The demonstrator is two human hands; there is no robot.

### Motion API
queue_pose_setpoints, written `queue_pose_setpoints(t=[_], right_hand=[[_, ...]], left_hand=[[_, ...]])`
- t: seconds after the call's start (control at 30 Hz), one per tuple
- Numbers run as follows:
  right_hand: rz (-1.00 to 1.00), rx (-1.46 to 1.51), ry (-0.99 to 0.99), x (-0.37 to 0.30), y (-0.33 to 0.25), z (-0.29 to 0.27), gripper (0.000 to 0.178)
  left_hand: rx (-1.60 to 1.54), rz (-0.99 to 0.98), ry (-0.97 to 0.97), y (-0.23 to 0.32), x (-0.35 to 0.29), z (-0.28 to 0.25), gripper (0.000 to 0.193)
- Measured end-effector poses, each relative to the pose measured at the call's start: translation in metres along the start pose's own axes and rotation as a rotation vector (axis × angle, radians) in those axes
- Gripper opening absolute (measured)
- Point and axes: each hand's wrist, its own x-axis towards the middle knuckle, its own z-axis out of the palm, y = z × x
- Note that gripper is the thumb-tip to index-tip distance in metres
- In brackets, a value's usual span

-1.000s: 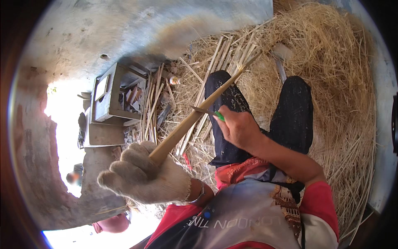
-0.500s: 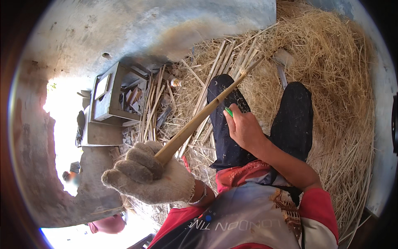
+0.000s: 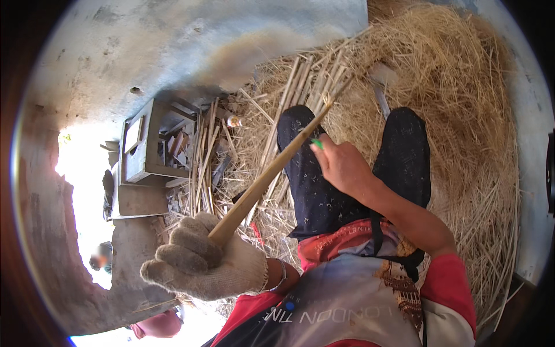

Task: The person sits on a straw-covered floor and uses a knife to split long bamboo sticks into thin strips. They hold the bamboo with a gloved left hand and repeatedly strike it with the knife in their right hand to separate the fibers.

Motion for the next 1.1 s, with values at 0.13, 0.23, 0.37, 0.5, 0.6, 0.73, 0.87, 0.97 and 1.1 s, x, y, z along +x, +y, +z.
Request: queue_pose_setpoints(t=[0.13, 0.23, 0.37, 0.5, 0.6, 0.73, 0.87, 0.97, 1.1], right_hand=[[-0.100, 0.110, -0.002, -0.008, -0.026, -0.011, 0.029], [0.176, 0.029, 0.010, 0.016, 0.029, 0.001, 0.031], [0.089, -0.023, -0.002, 0.024, 0.035, -0.004, 0.030], [-0.227, 0.258, -0.020, 0.004, -0.023, -0.024, 0.029], [-0.094, 0.071, 0.060, 0.008, 0.012, -0.003, 0.024], [0.042, -0.106, 0.059, 0.019, 0.029, -0.006, 0.024], [-0.174, 0.090, -0.002, -0.001, -0.022, -0.018, 0.025], [0.006, 0.006, 0.012, 0.009, 0.015, -0.005, 0.024], [0.096, -0.086, 0.029, 0.022, 0.065, -0.003, 0.025]], left_hand=[[-0.114, -0.057, -0.363, 0.006, 0.002, -0.012, 0.031], [-0.166, -0.093, -0.595, 0.003, 0.020, -0.026, 0.028], [0.045, 0.005, -0.092, 0.000, 0.005, 0.005, 0.034], [0.077, 0.051, -0.091, 0.000, -0.001, 0.012, 0.034], [0.004, -0.012, -0.160, 0.005, -0.004, 0.012, 0.035], [-0.055, -0.097, -0.394, 0.007, 0.007, -0.010, 0.034], [-0.024, -0.119, -0.416, 0.006, 0.012, -0.020, 0.041], [-0.147, -0.187, -0.467, 0.007, 0.010, -0.015, 0.042], [-0.060, -0.084, -0.359, 0.005, 0.004, -0.009, 0.038]])
